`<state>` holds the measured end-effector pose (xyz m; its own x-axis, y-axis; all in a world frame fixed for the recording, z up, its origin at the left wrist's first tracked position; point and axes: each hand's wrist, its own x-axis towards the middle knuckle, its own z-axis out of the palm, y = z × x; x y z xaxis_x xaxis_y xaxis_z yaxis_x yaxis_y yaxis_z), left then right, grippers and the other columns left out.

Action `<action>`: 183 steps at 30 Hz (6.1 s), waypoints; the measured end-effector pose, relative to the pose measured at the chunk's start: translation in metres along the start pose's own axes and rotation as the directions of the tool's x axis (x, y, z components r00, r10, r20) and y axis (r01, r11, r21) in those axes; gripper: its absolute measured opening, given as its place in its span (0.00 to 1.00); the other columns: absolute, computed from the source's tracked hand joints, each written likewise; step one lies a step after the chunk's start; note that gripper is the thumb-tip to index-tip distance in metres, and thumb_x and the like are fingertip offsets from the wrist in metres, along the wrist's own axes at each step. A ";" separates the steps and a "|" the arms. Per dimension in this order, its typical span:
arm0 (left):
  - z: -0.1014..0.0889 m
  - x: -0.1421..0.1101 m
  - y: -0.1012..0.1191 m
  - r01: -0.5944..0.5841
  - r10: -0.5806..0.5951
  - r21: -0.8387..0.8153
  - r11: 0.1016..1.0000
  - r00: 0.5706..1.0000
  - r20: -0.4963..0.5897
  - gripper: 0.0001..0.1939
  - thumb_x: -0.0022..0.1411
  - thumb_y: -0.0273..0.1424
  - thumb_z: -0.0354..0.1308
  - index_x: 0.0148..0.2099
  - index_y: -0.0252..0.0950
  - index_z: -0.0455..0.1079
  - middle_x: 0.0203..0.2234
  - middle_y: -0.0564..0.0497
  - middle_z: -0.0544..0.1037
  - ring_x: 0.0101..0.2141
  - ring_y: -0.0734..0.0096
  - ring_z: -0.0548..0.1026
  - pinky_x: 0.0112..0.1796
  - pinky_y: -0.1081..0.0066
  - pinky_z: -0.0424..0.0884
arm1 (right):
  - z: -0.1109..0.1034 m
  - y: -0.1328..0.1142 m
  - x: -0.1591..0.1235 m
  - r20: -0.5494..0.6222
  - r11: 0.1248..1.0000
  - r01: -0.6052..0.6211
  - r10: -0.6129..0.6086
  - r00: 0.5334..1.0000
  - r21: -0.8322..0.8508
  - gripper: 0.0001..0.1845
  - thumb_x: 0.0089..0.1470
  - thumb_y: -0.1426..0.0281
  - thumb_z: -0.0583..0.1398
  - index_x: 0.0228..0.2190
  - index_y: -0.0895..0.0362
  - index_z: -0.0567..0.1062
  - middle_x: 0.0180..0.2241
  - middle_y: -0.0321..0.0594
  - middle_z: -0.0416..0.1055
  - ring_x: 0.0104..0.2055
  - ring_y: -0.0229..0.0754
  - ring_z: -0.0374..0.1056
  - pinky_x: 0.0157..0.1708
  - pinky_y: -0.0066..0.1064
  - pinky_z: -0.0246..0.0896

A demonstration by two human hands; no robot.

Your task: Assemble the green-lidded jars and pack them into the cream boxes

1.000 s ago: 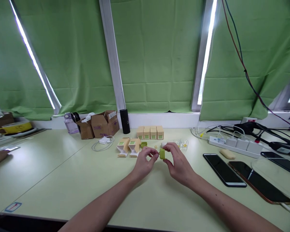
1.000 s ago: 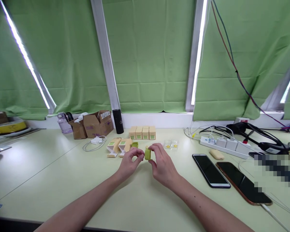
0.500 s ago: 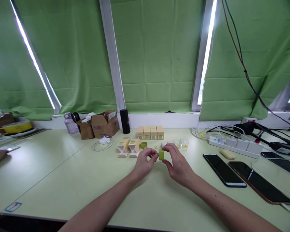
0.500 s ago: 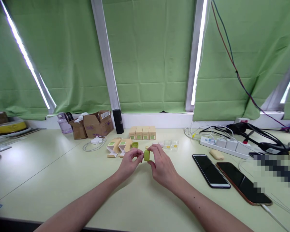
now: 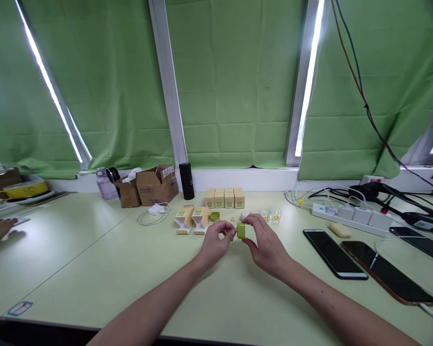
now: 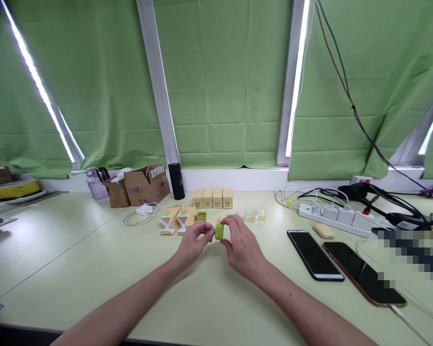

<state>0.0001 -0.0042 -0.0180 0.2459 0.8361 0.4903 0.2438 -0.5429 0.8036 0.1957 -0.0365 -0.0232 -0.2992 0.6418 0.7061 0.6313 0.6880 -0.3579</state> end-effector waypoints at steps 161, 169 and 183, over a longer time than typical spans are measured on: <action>-0.005 -0.004 -0.002 -0.240 0.250 0.112 0.964 0.964 -0.088 0.19 0.65 0.33 0.64 0.58 0.42 0.72 0.48 0.43 0.76 0.50 0.58 0.75 0.51 0.54 0.74 | -0.002 -0.002 0.002 -0.101 0.982 0.190 -0.189 0.977 0.005 0.27 0.63 0.78 0.54 0.61 0.52 0.57 0.57 0.54 0.68 0.62 0.56 0.67 0.55 0.55 0.73; -0.003 0.001 -0.005 -0.114 0.115 0.010 0.993 0.983 -0.144 0.13 0.64 0.40 0.65 0.45 0.37 0.76 0.38 0.46 0.81 0.40 0.62 0.80 0.45 0.60 0.77 | 0.000 0.000 0.001 -0.090 0.984 0.166 -0.161 0.983 0.056 0.31 0.62 0.80 0.54 0.63 0.51 0.56 0.57 0.53 0.66 0.61 0.55 0.67 0.55 0.53 0.74; -0.002 0.003 0.003 0.169 -0.163 -0.258 0.951 0.986 0.044 0.25 0.61 0.54 0.63 0.33 0.34 0.72 0.26 0.48 0.83 0.27 0.63 0.82 0.33 0.68 0.76 | 0.001 -0.003 0.000 -0.055 0.992 0.072 -0.067 0.996 0.102 0.28 0.60 0.80 0.55 0.59 0.50 0.63 0.56 0.48 0.70 0.52 0.52 0.69 0.51 0.52 0.72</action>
<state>-0.0007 -0.0033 -0.0136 0.2437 0.9092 0.3375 0.0315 -0.3552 0.9343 0.1932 -0.0385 -0.0229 -0.3008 0.5745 0.7612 0.5320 0.7636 -0.3660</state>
